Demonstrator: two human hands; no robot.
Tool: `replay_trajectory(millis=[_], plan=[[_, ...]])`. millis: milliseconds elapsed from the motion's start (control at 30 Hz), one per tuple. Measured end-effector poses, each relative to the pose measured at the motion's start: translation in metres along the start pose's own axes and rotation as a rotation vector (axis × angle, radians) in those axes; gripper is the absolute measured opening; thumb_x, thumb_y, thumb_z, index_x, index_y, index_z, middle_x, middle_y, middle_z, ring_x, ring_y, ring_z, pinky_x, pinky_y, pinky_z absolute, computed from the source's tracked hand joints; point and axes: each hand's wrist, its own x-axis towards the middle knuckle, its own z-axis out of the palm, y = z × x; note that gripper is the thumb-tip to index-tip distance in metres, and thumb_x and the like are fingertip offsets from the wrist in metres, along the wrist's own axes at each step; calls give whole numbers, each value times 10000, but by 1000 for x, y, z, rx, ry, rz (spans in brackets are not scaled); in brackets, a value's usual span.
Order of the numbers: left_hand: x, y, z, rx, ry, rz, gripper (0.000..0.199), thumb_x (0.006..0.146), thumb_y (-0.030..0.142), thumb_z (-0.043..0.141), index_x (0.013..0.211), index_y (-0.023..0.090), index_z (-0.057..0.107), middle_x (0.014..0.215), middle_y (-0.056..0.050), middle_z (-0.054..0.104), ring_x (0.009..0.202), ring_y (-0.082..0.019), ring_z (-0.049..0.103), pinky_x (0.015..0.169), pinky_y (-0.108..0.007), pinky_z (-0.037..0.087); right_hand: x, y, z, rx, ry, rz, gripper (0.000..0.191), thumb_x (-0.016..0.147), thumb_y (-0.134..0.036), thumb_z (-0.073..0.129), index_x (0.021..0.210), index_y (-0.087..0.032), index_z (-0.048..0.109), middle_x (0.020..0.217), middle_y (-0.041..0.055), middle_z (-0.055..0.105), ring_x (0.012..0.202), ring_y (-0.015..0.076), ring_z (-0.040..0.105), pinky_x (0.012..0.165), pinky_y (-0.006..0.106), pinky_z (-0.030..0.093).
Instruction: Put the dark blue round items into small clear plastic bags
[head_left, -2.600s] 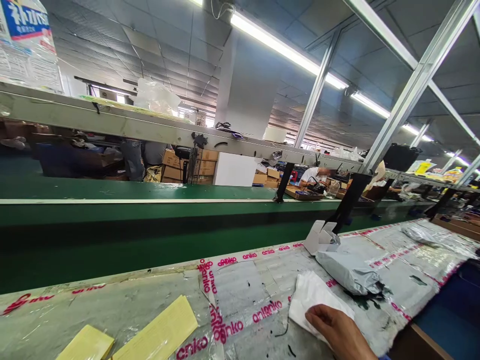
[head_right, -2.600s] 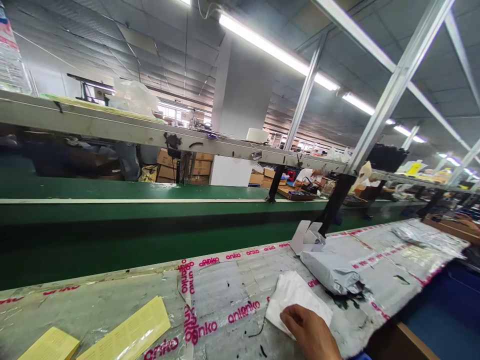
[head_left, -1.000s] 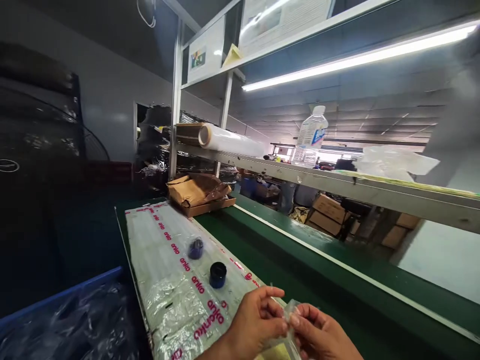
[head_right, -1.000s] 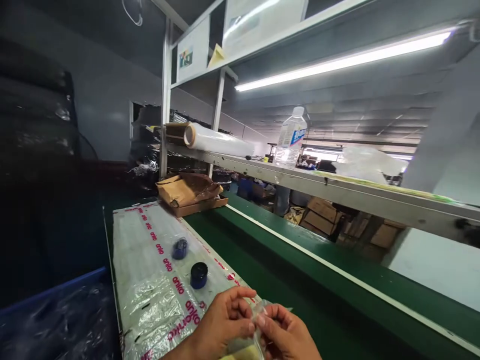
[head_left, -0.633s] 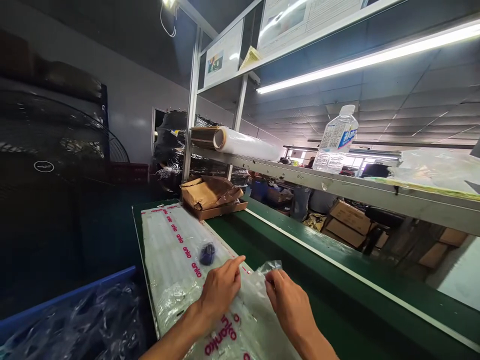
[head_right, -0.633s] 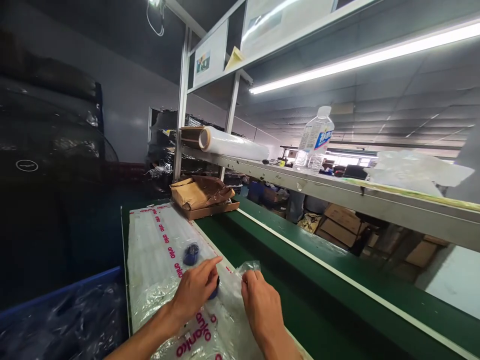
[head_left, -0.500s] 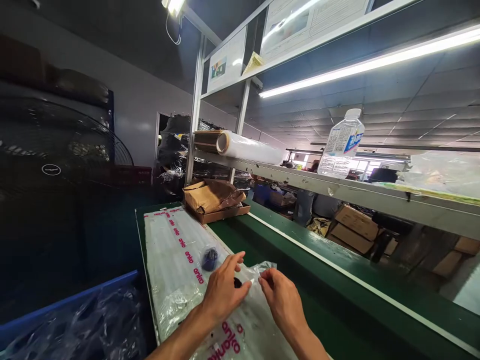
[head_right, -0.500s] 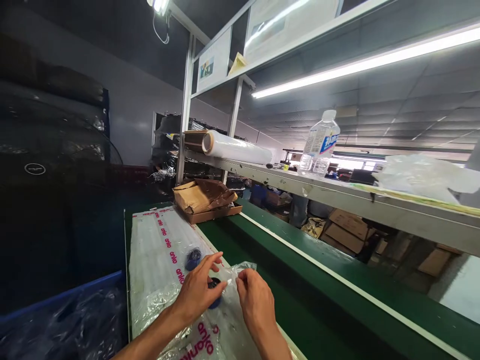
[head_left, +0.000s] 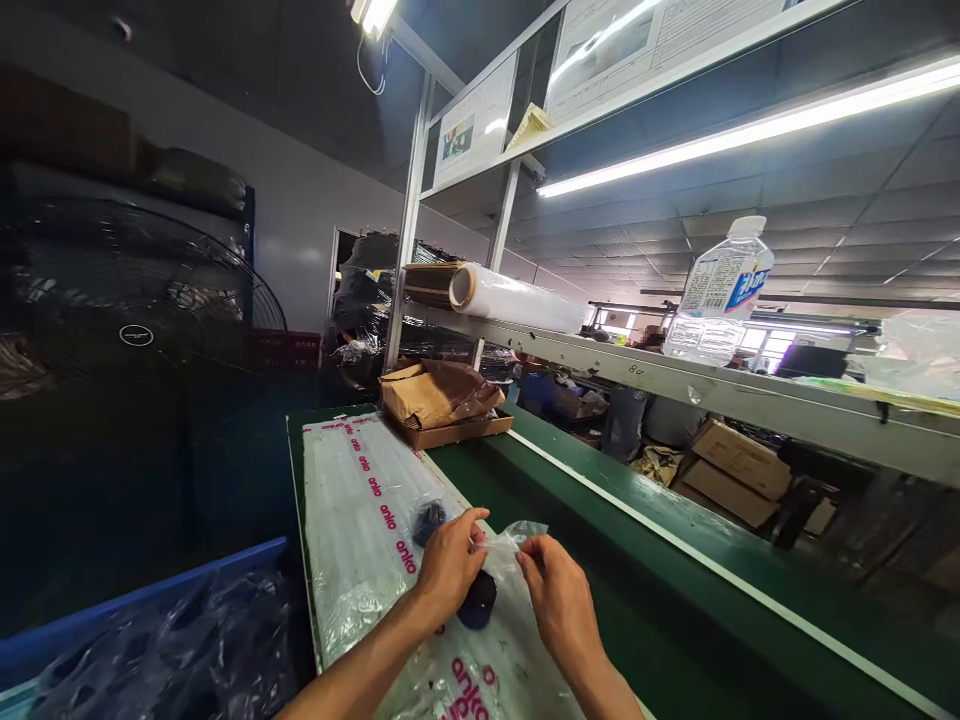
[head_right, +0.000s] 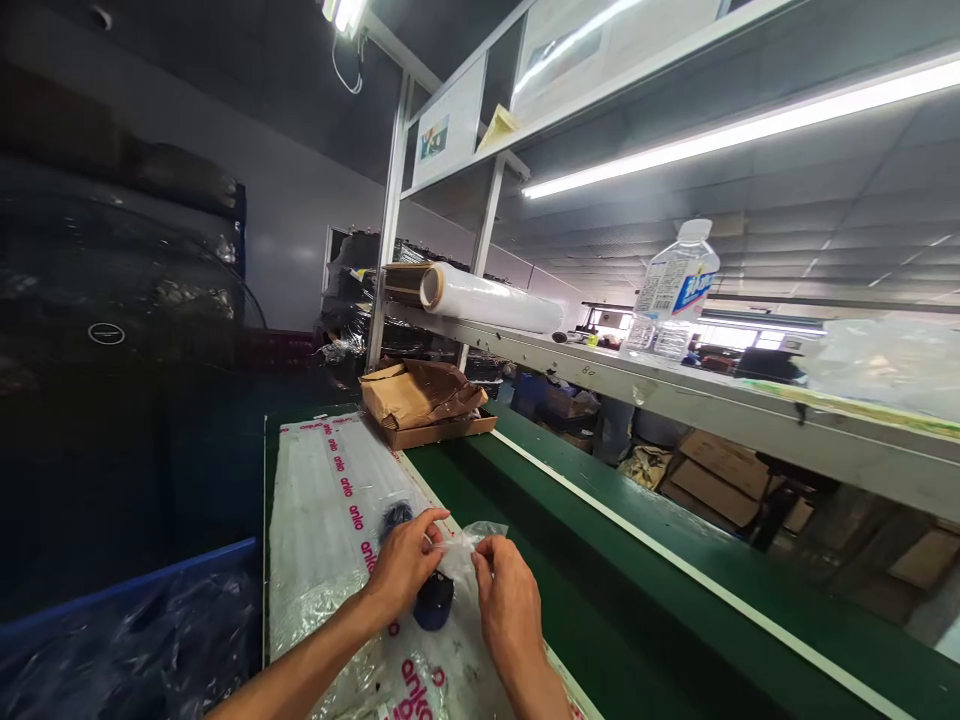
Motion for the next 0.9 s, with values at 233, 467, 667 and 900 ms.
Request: replay_trajectory(millis=[233,467,667,900], plan=[[8,-4,-2,151,23,75,455,903,5,582,1312,202,608,1210,-57,699,1023,-225,703,915,-407,556,8,15,24,27,99,56,301,929,-445,377,898,-244,599,870,54,701,789,269,665,711,356,474],[1,-24,4,199,62,49,402,896,-62,548,1228,148,633,1129,-50,724,1022,-203,702,908,-377,569,1,24,53,-6,30,45,144,875,-255,487,866,-220,627,845,46,728,801,249,693,734,320,478],[-17,-35,2,205,28,26,421,867,-7,532,1217,191,658,994,-38,776,908,-214,748,817,-323,575,-11,22,50,-82,-84,78,154,852,-136,529,795,-233,635,709,-12,720,670,207,676,607,259,407],[-45,-50,0,154,21,108,418,921,113,500,1314,219,591,1033,-38,757,959,-211,726,870,-321,562,-30,12,30,-184,-190,-3,193,901,-117,507,922,-216,672,927,32,738,863,222,688,741,277,448]])
